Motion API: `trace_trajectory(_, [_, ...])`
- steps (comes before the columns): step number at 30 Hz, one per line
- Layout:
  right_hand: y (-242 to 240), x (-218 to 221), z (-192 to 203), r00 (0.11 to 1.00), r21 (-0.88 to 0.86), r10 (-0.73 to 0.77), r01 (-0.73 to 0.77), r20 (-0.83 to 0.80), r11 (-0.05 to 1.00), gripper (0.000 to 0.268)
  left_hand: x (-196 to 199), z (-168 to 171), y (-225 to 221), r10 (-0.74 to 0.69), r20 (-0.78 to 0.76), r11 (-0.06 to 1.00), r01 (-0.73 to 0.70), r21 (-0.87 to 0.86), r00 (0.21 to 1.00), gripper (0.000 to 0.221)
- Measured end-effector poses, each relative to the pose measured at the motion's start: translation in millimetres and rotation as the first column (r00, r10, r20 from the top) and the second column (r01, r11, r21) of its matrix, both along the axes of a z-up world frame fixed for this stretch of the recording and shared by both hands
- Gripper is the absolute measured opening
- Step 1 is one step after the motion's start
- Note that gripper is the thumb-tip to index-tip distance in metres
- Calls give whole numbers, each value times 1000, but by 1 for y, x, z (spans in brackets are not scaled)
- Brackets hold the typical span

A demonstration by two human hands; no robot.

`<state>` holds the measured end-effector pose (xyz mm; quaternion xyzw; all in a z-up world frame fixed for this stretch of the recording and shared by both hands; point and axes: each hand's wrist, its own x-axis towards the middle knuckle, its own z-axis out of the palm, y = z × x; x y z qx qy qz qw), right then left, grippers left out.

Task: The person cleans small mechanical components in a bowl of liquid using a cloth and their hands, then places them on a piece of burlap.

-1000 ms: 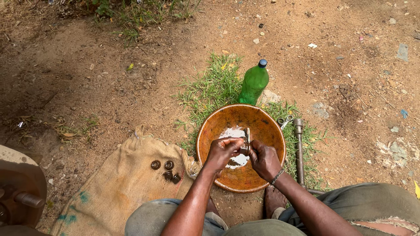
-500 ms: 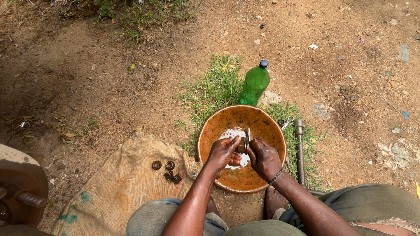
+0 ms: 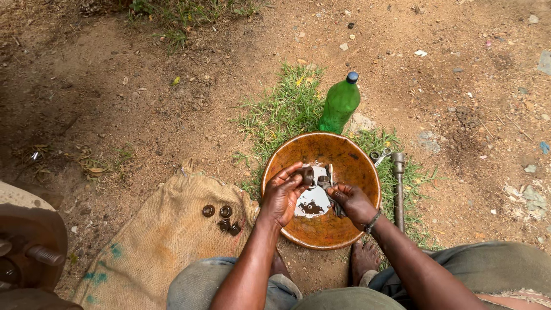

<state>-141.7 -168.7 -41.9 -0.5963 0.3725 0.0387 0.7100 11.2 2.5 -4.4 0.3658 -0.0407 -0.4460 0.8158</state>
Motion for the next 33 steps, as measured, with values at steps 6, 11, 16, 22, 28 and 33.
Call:
trace_trajectory(6, [8, -13, -65, 763, -526, 256, -609, -594, 593, 36, 2, -14, 4, 39, -169, 993, -57, -100, 985, 46])
trace_trajectory(11, [2, -24, -130, 740, -542, 429, -671, -517, 506, 37, 1, -38, -1, 57, -126, 998, -57, 4, 990, 42])
trace_trajectory(16, [-23, -20, -158, 766, -532, 232, -598, -600, 600, 38, 0, -54, -1, 194, -135, 962, -161, 222, 972, 36])
trace_trajectory(22, [-39, -5, -160, 667, -389, 205, -625, -716, 677, 45, 2, -43, -3, 240, -171, 927, -174, 331, 955, 40])
trace_trajectory(28, [-42, 7, -190, 741, -525, 139, -582, -657, 621, 43, -4, -43, -6, 186, -168, 942, -127, 310, 968, 38])
trace_trajectory(33, [-41, 14, -151, 838, -613, 0, -399, -545, 682, 37, -5, -51, -5, 220, -174, 914, -140, 381, 960, 35])
